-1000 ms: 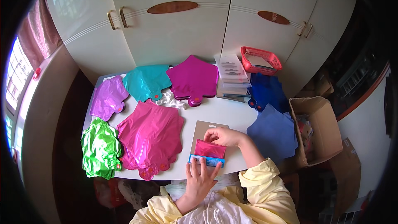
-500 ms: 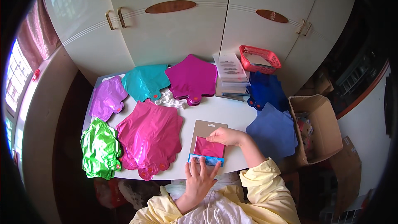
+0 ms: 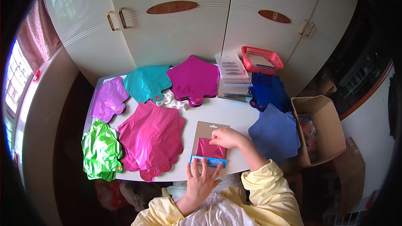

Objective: Folding colorful plastic sheets and inserting them into retail packaging sleeves with cardboard backings.

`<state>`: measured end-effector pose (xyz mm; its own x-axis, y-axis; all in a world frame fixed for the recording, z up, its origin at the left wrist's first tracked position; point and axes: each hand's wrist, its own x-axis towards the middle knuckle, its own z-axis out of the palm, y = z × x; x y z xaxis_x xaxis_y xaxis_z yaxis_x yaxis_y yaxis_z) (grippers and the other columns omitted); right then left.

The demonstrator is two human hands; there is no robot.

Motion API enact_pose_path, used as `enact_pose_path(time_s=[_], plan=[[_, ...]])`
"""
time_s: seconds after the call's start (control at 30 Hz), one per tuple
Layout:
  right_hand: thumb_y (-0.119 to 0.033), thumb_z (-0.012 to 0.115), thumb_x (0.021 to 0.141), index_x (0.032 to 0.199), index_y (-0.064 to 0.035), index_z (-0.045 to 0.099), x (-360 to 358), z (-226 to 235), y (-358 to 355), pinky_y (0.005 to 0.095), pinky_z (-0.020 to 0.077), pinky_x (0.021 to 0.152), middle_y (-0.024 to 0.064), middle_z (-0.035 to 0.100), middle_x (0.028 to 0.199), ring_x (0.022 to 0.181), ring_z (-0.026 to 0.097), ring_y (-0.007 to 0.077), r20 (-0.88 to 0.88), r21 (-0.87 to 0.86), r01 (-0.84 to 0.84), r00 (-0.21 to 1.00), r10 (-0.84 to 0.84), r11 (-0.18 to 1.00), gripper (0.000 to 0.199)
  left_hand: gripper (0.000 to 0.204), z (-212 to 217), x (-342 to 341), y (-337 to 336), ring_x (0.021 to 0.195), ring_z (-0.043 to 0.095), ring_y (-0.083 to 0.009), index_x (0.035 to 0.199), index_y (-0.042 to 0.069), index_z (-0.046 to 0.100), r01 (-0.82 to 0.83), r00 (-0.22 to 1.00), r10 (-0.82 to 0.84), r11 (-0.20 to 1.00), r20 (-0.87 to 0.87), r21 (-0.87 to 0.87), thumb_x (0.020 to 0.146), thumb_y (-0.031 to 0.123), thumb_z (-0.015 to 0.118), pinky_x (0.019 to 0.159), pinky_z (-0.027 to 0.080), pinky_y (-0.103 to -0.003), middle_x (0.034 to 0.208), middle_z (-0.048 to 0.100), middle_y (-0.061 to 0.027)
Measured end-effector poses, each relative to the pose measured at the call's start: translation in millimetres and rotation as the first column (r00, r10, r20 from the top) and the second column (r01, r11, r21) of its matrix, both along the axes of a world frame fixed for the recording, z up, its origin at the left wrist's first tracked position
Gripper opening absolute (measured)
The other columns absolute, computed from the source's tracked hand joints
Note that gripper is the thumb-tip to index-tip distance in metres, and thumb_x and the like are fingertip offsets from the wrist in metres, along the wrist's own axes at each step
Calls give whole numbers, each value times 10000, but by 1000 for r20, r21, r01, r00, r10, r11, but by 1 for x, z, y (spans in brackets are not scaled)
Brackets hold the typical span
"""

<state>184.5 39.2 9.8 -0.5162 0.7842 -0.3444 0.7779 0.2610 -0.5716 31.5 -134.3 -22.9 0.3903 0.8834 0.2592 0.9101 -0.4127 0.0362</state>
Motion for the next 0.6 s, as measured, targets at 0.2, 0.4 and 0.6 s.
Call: enact_pose_path(time_s=[0.2, 0.4, 0.6], plan=[[-335, 710, 799, 1062, -92, 581, -27, -3, -11, 422, 472, 843, 124, 593, 1054, 1016, 567, 304, 39, 637, 49, 995, -95, 770, 381, 596, 3, -2, 7, 1097, 493, -450, 1331, 323, 490, 12, 999, -14, 997, 30, 77, 775, 430, 676, 931, 401, -574, 1240, 475, -186], [-284, 610, 864, 1323, -108, 436, -44, -47, 0, 537, 246, 1085, 168, 393, 1361, 1277, 367, 346, -2, 761, -11, 1000, 19, 648, 521, 501, 11, -7, 16, 1000, 543, -371, 1282, 284, 541, 75, 996, -69, 990, -50, 120, 791, 215, 610, 926, 422, -540, 1135, 517, -163], [-284, 539, 902, 1387, -114, 384, -44, -58, -1, 594, 116, 1125, 159, 317, 1460, 1389, 234, 358, -41, 733, 55, 998, -36, 678, 536, 447, 14, -13, 26, 940, 551, -264, 1240, 259, 580, 143, 990, -141, 977, -29, 157, 802, 170, 574, 931, 427, -521, 1054, 557, -129]])
